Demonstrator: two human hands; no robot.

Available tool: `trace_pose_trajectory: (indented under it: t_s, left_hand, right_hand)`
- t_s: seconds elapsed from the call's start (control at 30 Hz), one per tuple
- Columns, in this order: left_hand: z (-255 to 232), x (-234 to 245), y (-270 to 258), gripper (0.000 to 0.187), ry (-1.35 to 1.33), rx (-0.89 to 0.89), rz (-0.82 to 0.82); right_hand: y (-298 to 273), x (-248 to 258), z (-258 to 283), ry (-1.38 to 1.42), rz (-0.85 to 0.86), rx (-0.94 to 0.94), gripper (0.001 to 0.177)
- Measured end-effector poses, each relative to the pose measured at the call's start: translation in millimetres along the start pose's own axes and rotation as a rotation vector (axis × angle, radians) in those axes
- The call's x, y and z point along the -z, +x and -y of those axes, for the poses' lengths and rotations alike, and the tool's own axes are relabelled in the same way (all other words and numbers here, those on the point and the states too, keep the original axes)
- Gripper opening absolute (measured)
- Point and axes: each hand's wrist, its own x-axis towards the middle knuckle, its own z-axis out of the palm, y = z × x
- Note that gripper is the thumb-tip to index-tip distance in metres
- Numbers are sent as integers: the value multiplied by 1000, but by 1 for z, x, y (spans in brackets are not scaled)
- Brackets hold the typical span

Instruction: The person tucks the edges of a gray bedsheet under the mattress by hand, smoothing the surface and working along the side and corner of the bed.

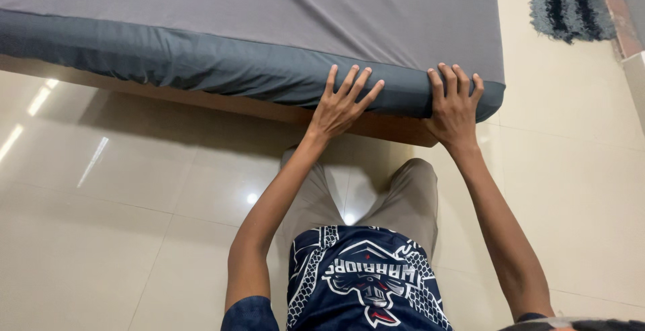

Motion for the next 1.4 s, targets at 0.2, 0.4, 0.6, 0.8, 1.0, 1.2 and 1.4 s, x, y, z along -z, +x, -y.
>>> trace_pose_trajectory:
  t_s: [0.2,0.4,0.6,0.8,1.0,1.2,1.4]
  left_hand:
    - [-6,-14,12,59,124,63,-70]
    - [-6,-22,17,63,259,96,-73]
    - [-15,-9,23,77,311,154,-12]
    - [-19,25,33,91,203,165,213]
    - [0,30,28,86,-148,110,172]
    - [5,18,36,81,-89,67,101]
    - [11,47,45,105,-100,28,297]
  right_hand:
    - [6,30,23,220,17,34,102]
    - [24,-2,43,149,-3,158,95]
    - [29,2,53,156,2,71,99]
    - [31,0,58,116,-32,50,87]
    - [27,-28,65,16,-145,-24,59]
    - [26,-49,65,-53,-205,-40,50]
    - [31,-3,61,139,-60,46,76]
